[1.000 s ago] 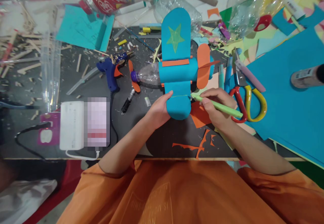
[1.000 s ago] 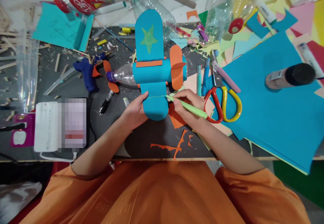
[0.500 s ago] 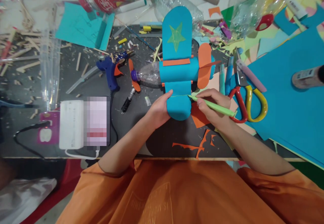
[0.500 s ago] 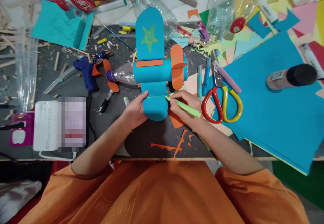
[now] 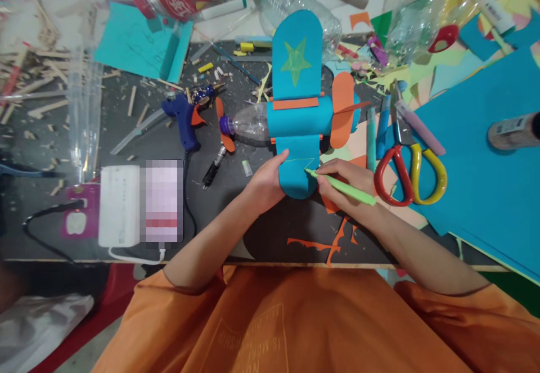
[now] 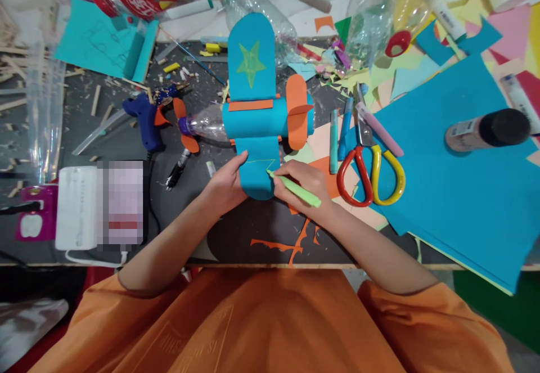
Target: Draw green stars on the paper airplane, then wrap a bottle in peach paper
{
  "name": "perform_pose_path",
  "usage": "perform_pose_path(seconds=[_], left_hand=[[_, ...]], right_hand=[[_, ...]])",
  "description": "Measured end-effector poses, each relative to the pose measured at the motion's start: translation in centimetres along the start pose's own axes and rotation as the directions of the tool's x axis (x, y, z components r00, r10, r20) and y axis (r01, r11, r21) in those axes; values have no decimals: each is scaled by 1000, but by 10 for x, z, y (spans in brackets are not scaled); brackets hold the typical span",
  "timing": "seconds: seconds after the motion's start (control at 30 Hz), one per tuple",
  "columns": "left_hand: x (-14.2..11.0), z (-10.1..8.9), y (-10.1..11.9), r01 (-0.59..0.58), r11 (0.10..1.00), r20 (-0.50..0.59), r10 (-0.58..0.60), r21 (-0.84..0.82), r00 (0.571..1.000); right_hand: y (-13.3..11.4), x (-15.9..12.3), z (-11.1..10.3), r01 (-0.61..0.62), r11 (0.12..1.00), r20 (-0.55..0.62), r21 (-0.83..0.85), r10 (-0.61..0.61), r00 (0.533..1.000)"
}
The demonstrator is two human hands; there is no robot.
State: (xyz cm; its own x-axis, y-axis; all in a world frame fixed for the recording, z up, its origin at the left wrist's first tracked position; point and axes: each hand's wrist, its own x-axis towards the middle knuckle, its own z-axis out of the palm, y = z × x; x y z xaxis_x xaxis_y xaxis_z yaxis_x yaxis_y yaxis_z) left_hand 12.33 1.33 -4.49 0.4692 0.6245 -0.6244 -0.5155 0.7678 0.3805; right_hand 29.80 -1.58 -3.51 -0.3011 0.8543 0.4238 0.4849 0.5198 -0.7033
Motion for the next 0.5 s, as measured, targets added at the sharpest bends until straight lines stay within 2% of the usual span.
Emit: perform_pose_path(seconds=[0.17,0.5], left_hand=[[0,-3,0,4,1000,12,-4,14,1000],[0,0,2,-2,1000,-21,2,-10,1000]], right_hand=[[4,-2,11,125,992,-21,15,-124,992],[-3,-3,21,193,981,-5,-36,-193,981]])
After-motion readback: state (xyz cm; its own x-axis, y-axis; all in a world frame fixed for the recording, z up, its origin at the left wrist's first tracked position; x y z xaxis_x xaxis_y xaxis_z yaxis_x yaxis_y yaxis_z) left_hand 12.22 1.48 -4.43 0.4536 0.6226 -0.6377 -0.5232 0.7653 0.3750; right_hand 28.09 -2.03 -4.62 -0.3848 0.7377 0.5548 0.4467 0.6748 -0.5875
